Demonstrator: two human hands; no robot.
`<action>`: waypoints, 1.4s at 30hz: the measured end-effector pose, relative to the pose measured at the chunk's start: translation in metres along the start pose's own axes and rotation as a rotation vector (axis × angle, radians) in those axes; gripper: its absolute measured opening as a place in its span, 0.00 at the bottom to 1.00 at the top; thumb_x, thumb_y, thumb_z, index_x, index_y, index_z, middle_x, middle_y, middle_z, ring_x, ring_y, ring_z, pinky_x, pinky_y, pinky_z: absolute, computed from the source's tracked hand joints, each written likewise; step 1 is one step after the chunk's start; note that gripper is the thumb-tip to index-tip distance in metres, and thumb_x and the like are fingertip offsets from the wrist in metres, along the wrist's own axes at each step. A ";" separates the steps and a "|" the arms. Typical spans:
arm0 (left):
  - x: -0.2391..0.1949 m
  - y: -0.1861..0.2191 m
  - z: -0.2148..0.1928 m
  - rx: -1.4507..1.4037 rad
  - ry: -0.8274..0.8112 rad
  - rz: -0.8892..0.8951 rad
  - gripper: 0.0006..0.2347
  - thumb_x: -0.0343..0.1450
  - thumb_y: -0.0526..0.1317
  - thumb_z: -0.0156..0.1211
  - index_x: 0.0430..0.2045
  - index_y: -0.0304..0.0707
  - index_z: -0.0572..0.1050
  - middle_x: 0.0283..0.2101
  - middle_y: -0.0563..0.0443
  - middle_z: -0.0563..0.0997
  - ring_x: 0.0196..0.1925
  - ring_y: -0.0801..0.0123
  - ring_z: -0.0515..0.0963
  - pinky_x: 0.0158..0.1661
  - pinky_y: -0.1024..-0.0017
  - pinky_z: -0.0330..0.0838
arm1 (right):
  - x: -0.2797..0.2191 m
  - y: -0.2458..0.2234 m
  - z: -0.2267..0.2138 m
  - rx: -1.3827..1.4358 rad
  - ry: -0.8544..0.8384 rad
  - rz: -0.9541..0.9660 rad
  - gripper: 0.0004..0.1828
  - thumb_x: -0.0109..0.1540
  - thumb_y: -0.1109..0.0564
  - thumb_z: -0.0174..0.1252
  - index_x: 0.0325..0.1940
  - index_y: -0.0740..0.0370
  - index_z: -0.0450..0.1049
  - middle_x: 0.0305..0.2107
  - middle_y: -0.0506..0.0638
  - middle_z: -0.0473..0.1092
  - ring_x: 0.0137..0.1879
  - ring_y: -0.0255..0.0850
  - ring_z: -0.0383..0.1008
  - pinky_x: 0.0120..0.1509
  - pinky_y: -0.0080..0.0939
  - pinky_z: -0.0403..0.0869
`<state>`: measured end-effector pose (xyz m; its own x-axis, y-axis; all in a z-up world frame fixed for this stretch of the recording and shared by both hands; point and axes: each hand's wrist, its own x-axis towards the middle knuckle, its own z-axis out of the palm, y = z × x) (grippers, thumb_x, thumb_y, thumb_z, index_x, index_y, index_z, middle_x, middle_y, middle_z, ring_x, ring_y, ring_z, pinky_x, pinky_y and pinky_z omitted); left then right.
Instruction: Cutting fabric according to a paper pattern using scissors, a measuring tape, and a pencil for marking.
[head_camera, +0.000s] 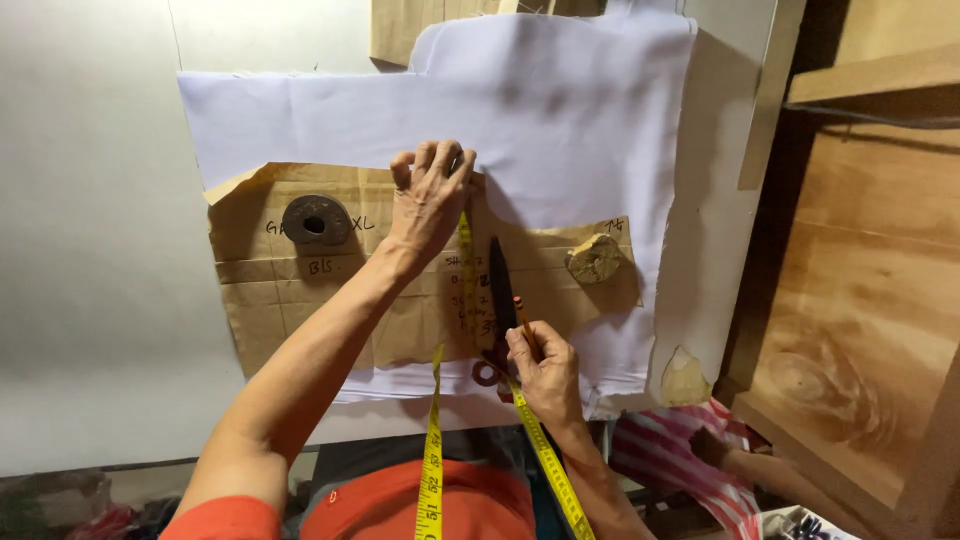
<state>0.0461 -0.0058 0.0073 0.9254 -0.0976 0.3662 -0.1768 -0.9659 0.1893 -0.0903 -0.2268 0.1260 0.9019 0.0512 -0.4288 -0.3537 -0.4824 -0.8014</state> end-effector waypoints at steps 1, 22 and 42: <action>0.000 -0.003 0.004 -0.001 0.000 0.008 0.21 0.56 0.44 0.78 0.39 0.49 0.74 0.41 0.57 0.71 0.49 0.66 0.70 0.50 0.60 0.49 | 0.001 0.001 0.000 0.005 0.006 0.001 0.15 0.66 0.51 0.61 0.26 0.56 0.77 0.13 0.45 0.70 0.22 0.31 0.66 0.29 0.35 0.70; -0.179 -0.078 -0.207 -1.092 -0.245 -0.623 0.04 0.72 0.31 0.60 0.37 0.39 0.74 0.25 0.44 0.80 0.26 0.62 0.82 0.33 0.66 0.77 | -0.090 -0.021 0.099 0.161 -0.373 0.029 0.04 0.57 0.57 0.72 0.27 0.55 0.85 0.13 0.44 0.75 0.21 0.26 0.64 0.25 0.25 0.63; -0.181 -0.192 -0.099 -0.181 0.050 -0.004 0.05 0.66 0.40 0.66 0.25 0.51 0.74 0.29 0.58 0.74 0.41 0.67 0.74 0.38 0.70 0.72 | -0.165 0.021 0.226 0.163 -0.144 0.112 0.09 0.61 0.56 0.67 0.29 0.63 0.83 0.16 0.51 0.77 0.22 0.30 0.67 0.27 0.28 0.65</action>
<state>-0.1206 0.2205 -0.0054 0.9094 -0.0776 0.4087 -0.2348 -0.9067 0.3503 -0.3022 -0.0478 0.0856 0.8142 0.1349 -0.5647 -0.4957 -0.3448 -0.7971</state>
